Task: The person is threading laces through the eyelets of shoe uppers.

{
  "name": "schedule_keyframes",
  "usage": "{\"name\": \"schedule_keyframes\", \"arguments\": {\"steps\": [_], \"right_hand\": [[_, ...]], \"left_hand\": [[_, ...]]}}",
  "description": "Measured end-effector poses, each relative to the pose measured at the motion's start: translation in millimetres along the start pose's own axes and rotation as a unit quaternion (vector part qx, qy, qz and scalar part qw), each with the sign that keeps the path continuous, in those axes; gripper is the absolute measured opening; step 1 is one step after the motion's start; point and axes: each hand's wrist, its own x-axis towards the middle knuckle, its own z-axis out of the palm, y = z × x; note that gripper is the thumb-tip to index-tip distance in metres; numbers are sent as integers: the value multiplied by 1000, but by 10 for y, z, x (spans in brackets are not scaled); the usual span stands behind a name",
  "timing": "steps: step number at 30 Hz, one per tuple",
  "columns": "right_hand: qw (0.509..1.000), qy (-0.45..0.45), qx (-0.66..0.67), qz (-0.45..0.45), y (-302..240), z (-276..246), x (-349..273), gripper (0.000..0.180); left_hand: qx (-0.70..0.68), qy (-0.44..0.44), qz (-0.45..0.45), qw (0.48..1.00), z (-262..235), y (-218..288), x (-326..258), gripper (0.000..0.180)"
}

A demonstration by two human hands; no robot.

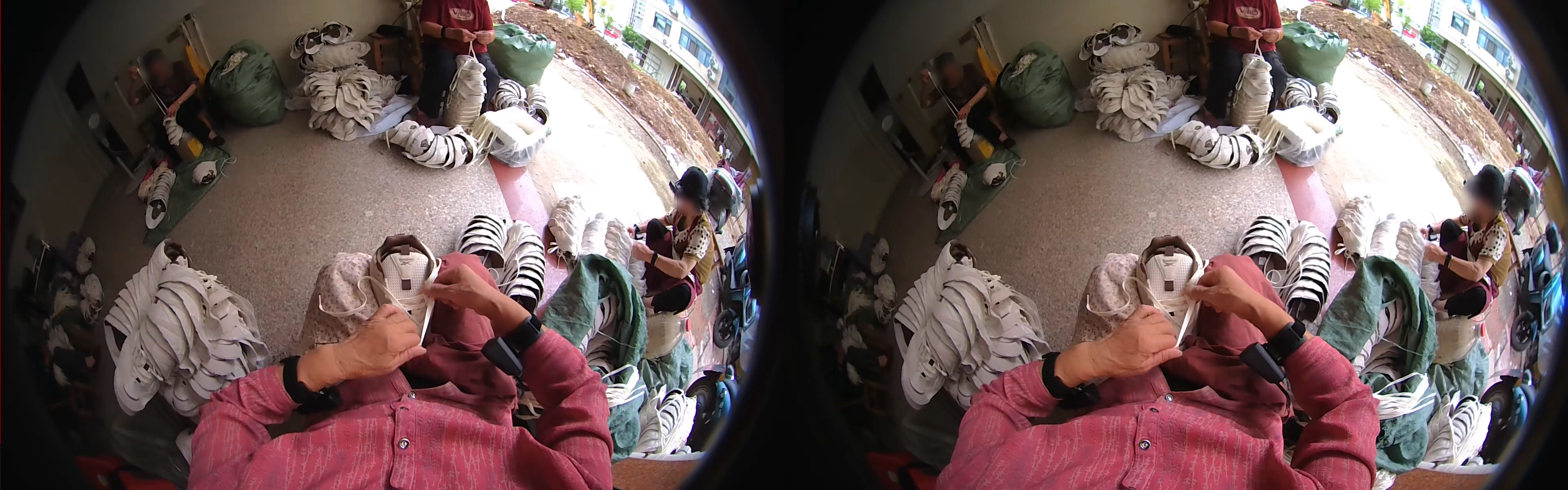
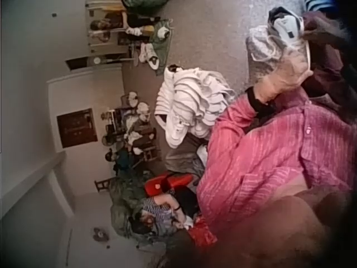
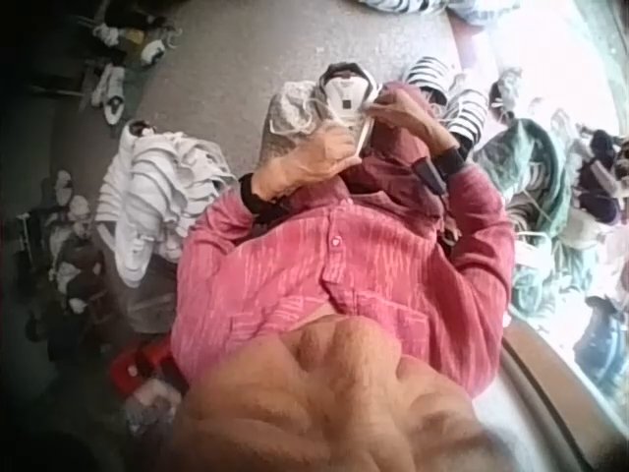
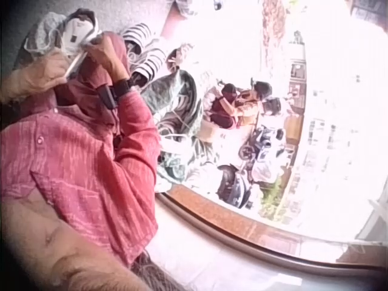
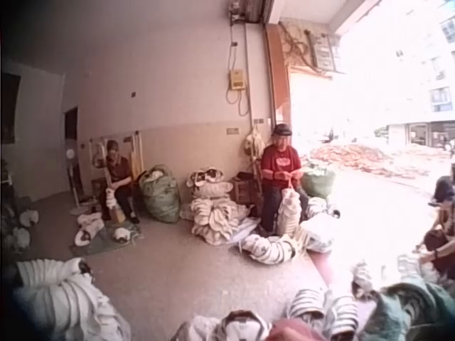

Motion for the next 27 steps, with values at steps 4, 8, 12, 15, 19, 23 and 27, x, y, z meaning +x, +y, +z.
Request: {"name": "schedule_keyframes", "arguments": {"steps": [4, 8, 12, 15, 19, 23, 27], "right_hand": [[996, -30, 83, -5, 76, -89, -25, 33], [994, 11, 111, 12, 70, -65, -73, 34], [984, 2, 162, 79, 28, 17, -44, 29], [953, -27, 284, 101, 64, 39, -23, 24], [934, -54, 341, 88, 208, 6, -323, 21], [918, 18, 393, 48, 228, 44, -970, 13], [954, -132, 264, -61, 62, 203, -1509, 23]], "left_hand": [[-30, -1, 3, 1000, 106, -28, -4, 20], [-29, -4, 11, 1000, 133, -37, 14, 22], [-30, -23, 11, 999, 129, -32, 48, 23], [-22, -36, 2, 999, 128, -31, 60, 25], [-44, -67, -35, 996, 147, -17, 29, 28], [-91, -54, -16, 994, 234, 65, 90, 28], [-97, -32, 15, 995, 274, 221, 322, 26]]}}
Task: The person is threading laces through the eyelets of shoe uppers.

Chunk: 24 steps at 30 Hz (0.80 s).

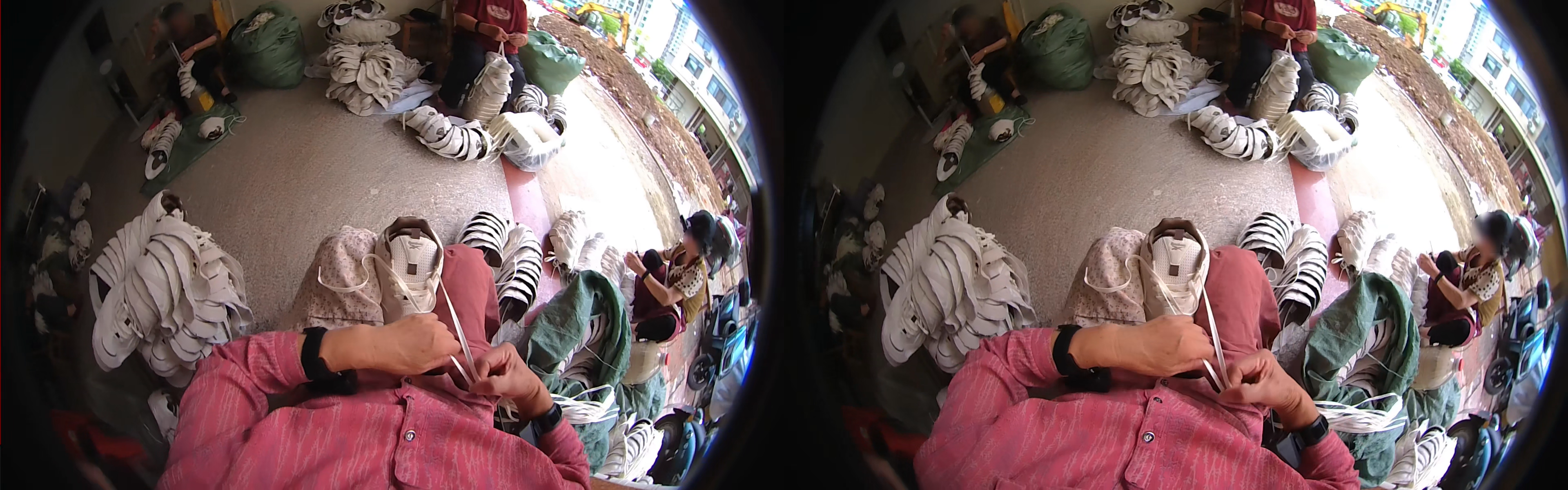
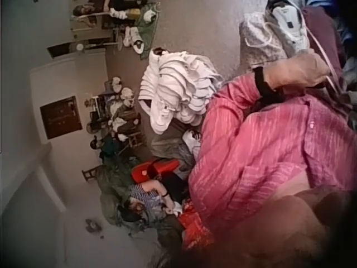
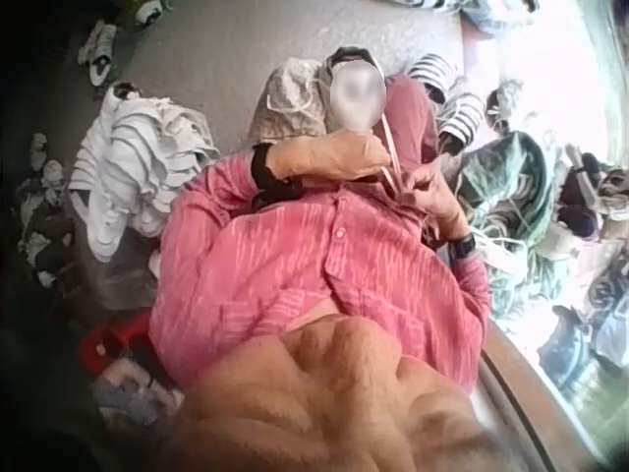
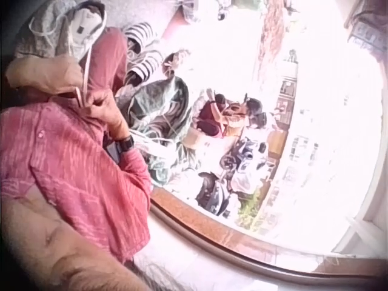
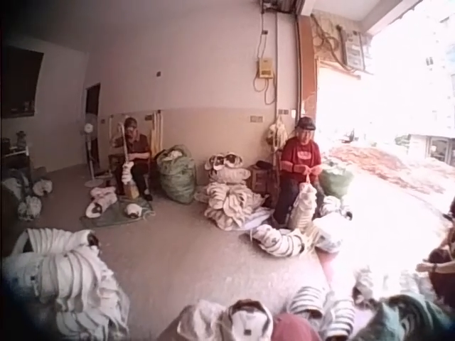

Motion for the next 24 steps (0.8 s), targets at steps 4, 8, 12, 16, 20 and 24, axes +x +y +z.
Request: {"name": "schedule_keyframes", "arguments": {"steps": [4, 8, 12, 16, 20, 24], "right_hand": [[993, 47, -66, 81, -110, -89, 151, 15], [936, 276, -196, 92, -85, -298, 554, 48], [931, 247, -265, 44, -102, -470, 1098, 46], [952, 156, -260, 35, -13, -505, 1398, 36], [959, 128, -254, 16, -11, -750, 1100, 20], [967, 234, -76, 70, -65, -872, 539, 17]], "left_hand": [[-72, -154, 27, 985, -163, 251, 103, 24], [-92, -200, -18, 975, -573, 408, -118, 27], [-188, -256, -171, 933, -885, 354, -250, 32], [-296, -170, -161, 926, -885, 252, -269, 32], [-272, -240, -205, 909, -788, 101, -249, 30], [-374, -231, -197, 876, -701, 99, -206, 30]]}}
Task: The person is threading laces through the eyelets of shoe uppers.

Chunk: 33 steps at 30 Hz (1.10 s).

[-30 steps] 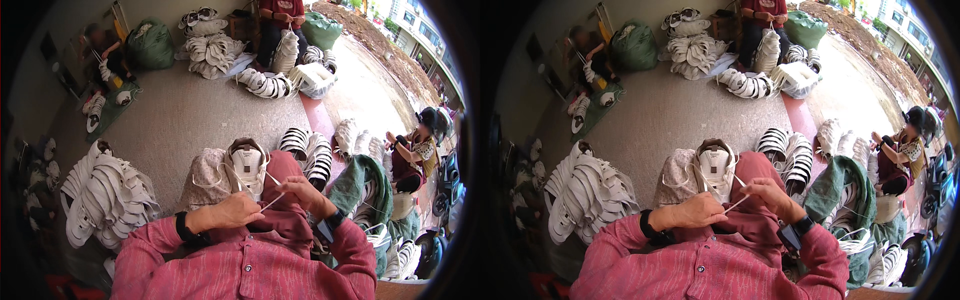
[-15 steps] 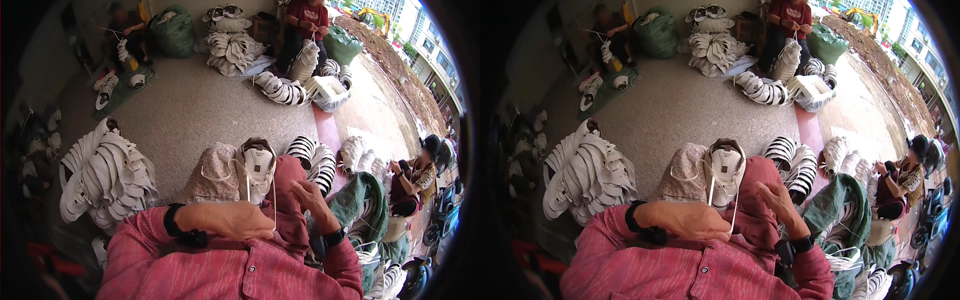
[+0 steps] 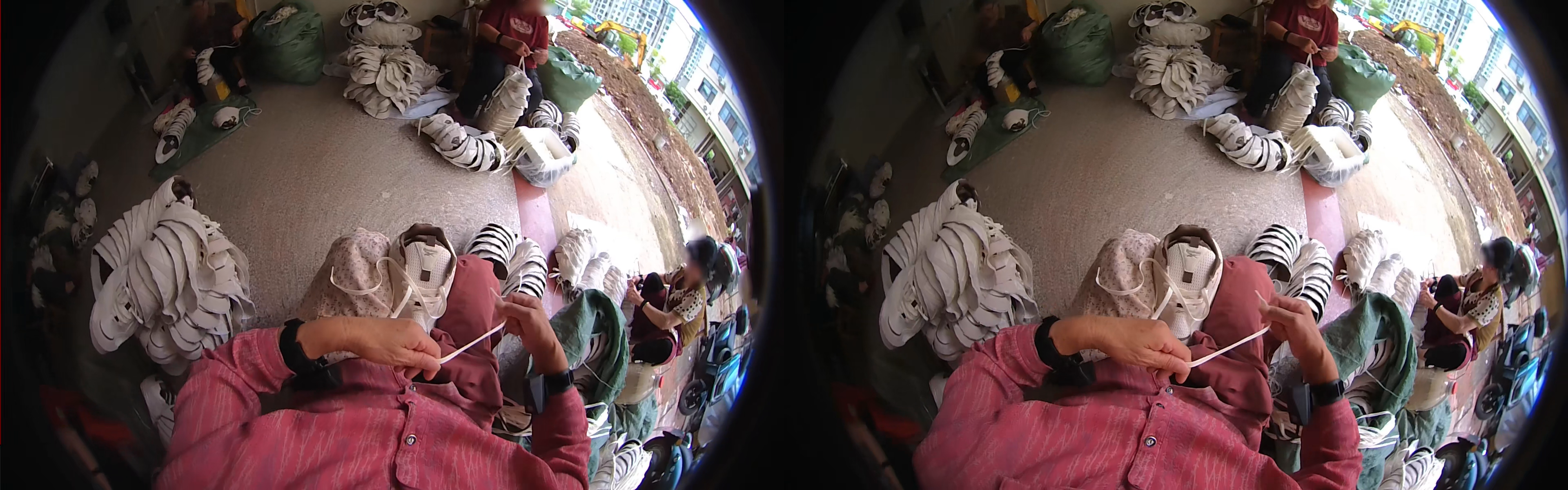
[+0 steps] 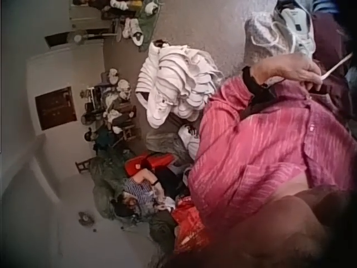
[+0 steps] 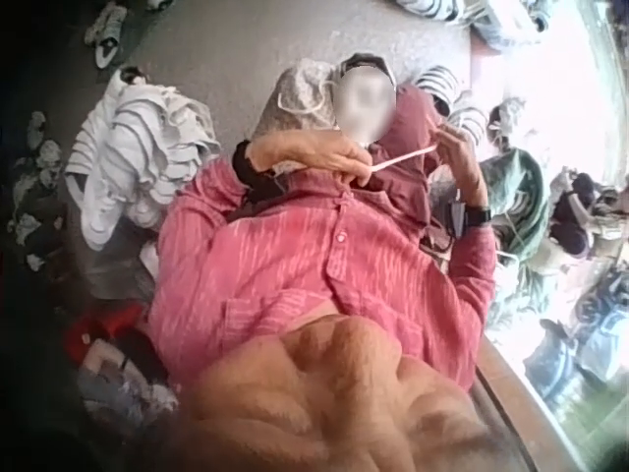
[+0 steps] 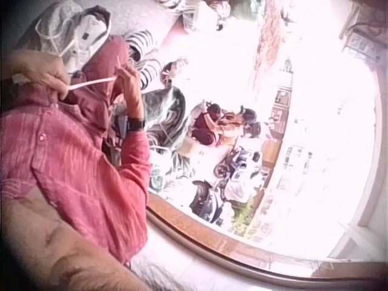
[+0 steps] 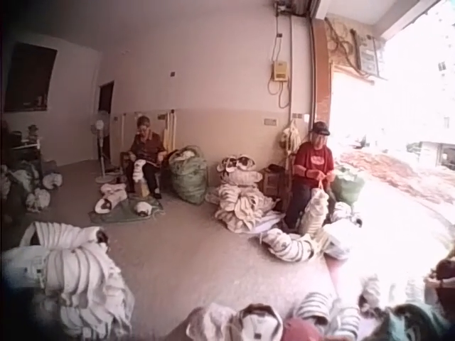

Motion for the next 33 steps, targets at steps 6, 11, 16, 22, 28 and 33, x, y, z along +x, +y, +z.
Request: {"name": "schedule_keyframes", "arguments": {"steps": [6, 11, 16, 22, 28, 33], "right_hand": [[977, 10, 194, -85, -314, 182, -95, 35], [917, 14, -283, -282, -373, 816, 410, 33], [767, 54, -532, -356, -240, 1333, 723, 31], [961, -68, -150, -224, -523, 1001, 628, 24], [924, 27, 288, -252, -602, 39, 44, 19], [813, 195, 487, -253, -76, -834, -277, 17]], "left_hand": [[-141, 237, 268, 923, -157, 186, -828, 36], [-188, 500, 401, 744, -219, 147, -1648, 31], [-228, 497, 457, 702, -102, -184, -2195, 22], [-368, 513, 543, 553, 44, -512, -2545, 17], [-402, 530, 546, 509, 4, -684, -2573, 32], [-344, 459, 549, 608, -101, -732, -2572, 36]]}}
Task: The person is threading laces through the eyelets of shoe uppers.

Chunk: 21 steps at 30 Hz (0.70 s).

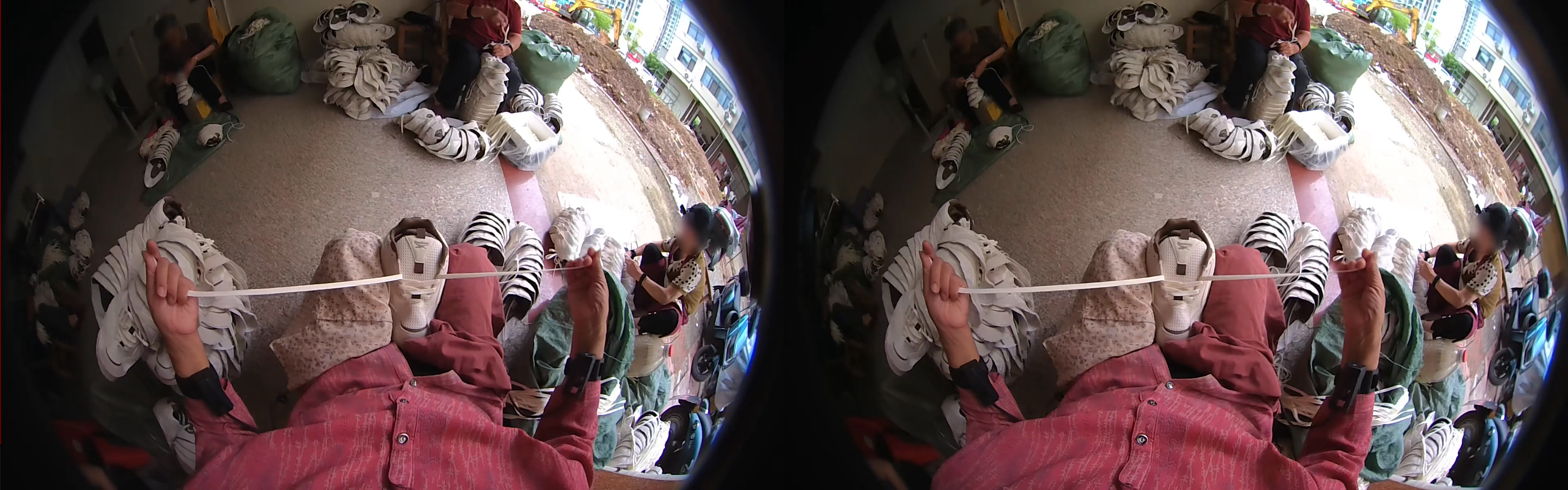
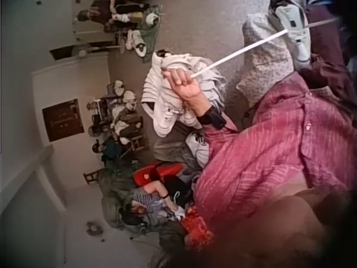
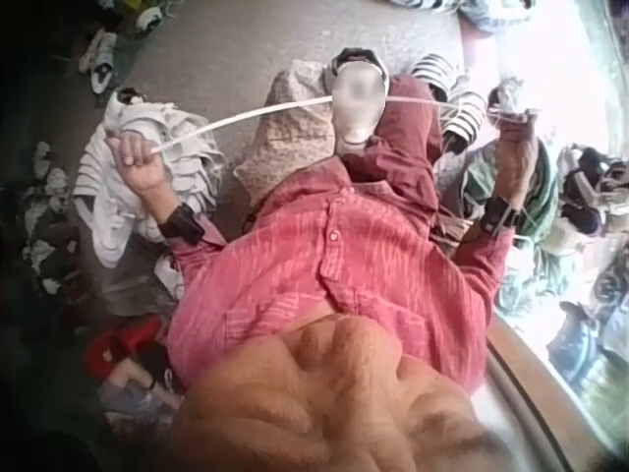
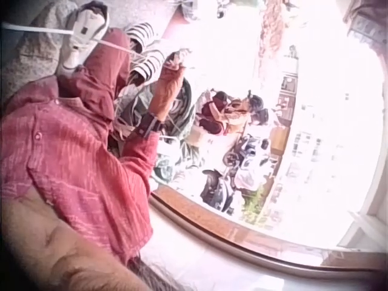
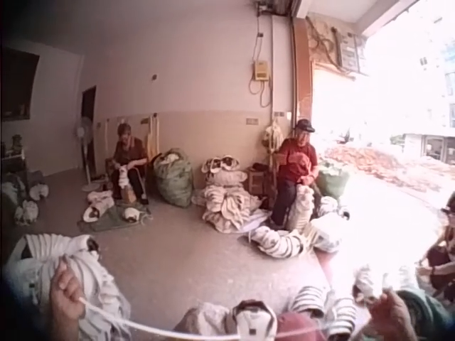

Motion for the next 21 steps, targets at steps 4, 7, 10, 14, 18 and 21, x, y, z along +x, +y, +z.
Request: {"name": "schedule_keyframes", "arguments": {"steps": [4, 7, 10, 14, 18, 21], "right_hand": [[989, 136, 31, -54, -384, -977, 77, 21], [987, 114, 100, -51, -448, -1497, 107, 24], [976, 176, 120, -37, -256, -1455, 71, 29], [939, 74, -334, -29, 321, -518, -24, 29], [844, -110, -524, -38, 1069, 417, -219, 19], [765, -259, -566, -165, 1514, 783, -317, 15]], "left_hand": [[43, 137, 69, 987, 37, 74, 55, 35], [68, 136, 51, 987, 92, 77, 95, 32], [161, 97, -26, 982, 172, -126, 147, 32], [305, 144, -228, 913, 342, -800, 263, 28], [341, 35, -400, 850, 497, -1678, 283, 26], [341, -5, -425, 838, 533, -2243, 214, 28]]}}
